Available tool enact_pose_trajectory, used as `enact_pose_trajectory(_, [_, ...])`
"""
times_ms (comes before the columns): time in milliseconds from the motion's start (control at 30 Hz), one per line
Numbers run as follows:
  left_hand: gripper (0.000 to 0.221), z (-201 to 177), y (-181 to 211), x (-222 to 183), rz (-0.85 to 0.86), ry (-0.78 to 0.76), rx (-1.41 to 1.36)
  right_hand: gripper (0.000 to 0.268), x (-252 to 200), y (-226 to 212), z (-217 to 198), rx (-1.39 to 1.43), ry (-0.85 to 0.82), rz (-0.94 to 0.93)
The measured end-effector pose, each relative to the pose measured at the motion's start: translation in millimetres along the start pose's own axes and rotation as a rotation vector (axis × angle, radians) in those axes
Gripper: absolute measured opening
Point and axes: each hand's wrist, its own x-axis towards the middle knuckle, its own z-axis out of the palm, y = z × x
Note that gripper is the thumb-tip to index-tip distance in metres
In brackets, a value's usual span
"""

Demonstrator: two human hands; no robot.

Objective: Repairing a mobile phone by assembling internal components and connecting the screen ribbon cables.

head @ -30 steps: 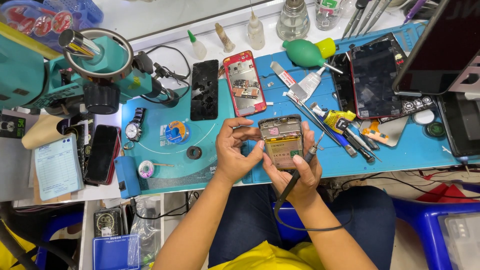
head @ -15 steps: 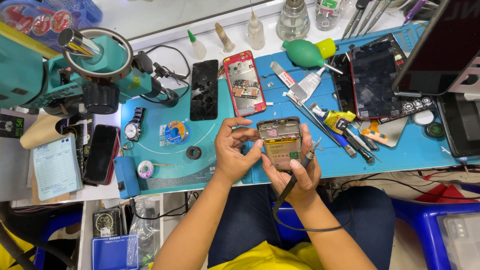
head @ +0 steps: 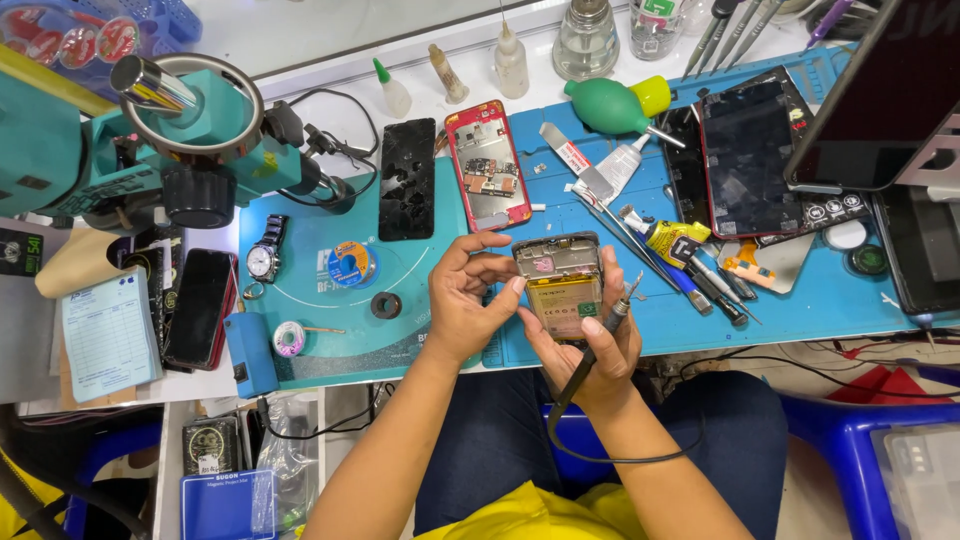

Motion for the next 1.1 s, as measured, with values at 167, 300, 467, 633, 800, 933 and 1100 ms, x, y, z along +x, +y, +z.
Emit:
enact_pose_trajectory(167, [0.052,0,-1,5,-0.015,0.021,0.013,0.056,5,4,-10,0.122,0.024,0.063])
enact_pose_trajectory(300, [0.054,-4,-13,4,-0.01,0.024,0.019,0.045,26,22,-65,0.15,0.096,0.12])
enact_pose_trajectory(467, [0.048,-2,-8,2,-0.075,0.033,0.132,0.056,120,76,-172,-0.091,0.57,0.41])
enact_pose_trajectory(633, [0.045,0,-7,4,-0.081,0.044,0.125,0.031,122,186,-265,-0.287,0.476,0.701])
enact_pose_trajectory(800, [0.045,1,-5,5,-0.08,0.042,0.125,0.015,108,225,-273,-0.612,0.226,0.453])
enact_pose_trajectory(933, [0.043,-1,-6,5,-0.081,0.028,0.121,0.008,114,230,-253,-0.391,0.196,0.805])
enact_pose_trajectory(1100, [0.043,2,0,6,-0.126,0.033,0.091,0.01,123,218,-243,-0.257,0.264,1.001])
